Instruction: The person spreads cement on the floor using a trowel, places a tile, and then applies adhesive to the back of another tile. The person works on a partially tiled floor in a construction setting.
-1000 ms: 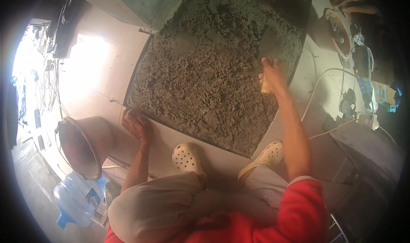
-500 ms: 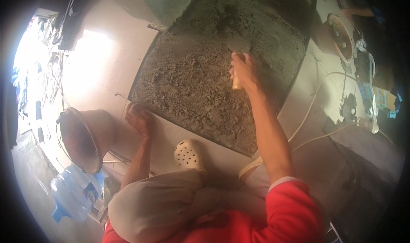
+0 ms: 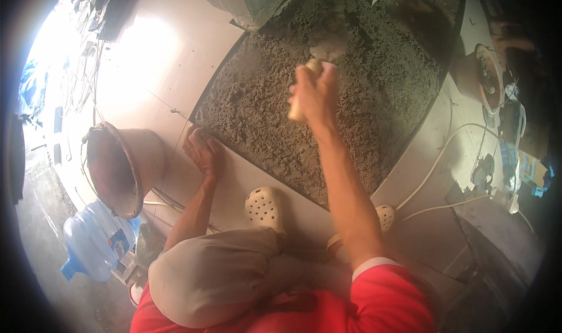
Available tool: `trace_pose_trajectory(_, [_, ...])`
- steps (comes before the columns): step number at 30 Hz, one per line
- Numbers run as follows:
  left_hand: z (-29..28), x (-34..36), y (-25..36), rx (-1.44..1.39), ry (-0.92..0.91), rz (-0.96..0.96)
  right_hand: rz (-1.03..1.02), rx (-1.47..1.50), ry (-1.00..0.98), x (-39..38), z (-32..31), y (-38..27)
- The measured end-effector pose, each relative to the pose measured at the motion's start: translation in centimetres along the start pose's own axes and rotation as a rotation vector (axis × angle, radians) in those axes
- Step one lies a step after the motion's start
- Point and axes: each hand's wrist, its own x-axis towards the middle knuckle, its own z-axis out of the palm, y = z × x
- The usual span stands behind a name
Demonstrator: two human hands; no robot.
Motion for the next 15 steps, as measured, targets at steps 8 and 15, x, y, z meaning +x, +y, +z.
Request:
trace_pose_trajectory(8, [0.1, 0.0, -0.2, -0.018, -0.013, -0.006, -0.115, -0.148, 0.023, -0.7, 1.0, 1.3])
trace_pose_trajectory(15, [0.1, 0.0, 0.1, -0.006, 0.010, -0.007, 0.098, -0.512, -0.128, 2.4, -6.3, 0.9])
